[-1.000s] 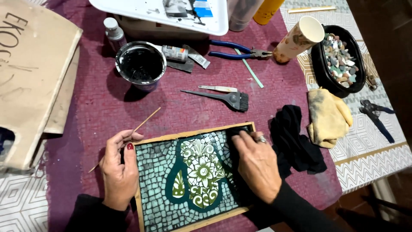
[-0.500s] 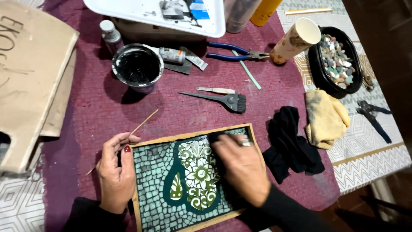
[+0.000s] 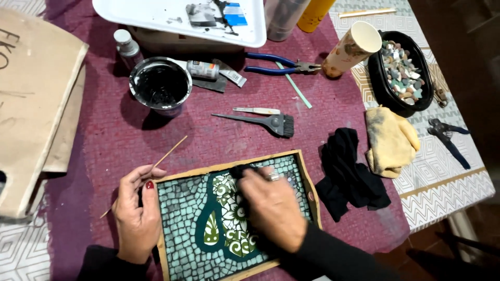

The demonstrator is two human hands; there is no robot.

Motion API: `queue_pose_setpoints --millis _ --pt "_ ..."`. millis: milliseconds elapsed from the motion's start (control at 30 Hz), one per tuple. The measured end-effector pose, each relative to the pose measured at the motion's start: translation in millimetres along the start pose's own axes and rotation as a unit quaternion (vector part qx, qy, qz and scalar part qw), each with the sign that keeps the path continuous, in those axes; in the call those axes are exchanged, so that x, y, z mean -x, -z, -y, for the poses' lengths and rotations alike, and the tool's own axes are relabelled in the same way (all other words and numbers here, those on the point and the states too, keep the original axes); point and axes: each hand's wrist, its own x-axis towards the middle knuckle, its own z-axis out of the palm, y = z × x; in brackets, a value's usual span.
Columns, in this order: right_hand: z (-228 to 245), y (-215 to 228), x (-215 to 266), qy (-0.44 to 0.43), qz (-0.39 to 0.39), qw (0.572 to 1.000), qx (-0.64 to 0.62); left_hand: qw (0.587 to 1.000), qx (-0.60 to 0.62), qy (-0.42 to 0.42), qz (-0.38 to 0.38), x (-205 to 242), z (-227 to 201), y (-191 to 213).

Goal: Cleaning grout and residue off a decorative mosaic tray using a cloth and a wooden stick.

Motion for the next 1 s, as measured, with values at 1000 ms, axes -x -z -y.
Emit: queue_pose_setpoints --millis 1000 --pt "-110.6 79.4 24.2 -0.46 -0.091 0.619 -0.63 1.0 -0.007 -0.006 -0.008 -3.4 4.5 -0.3"
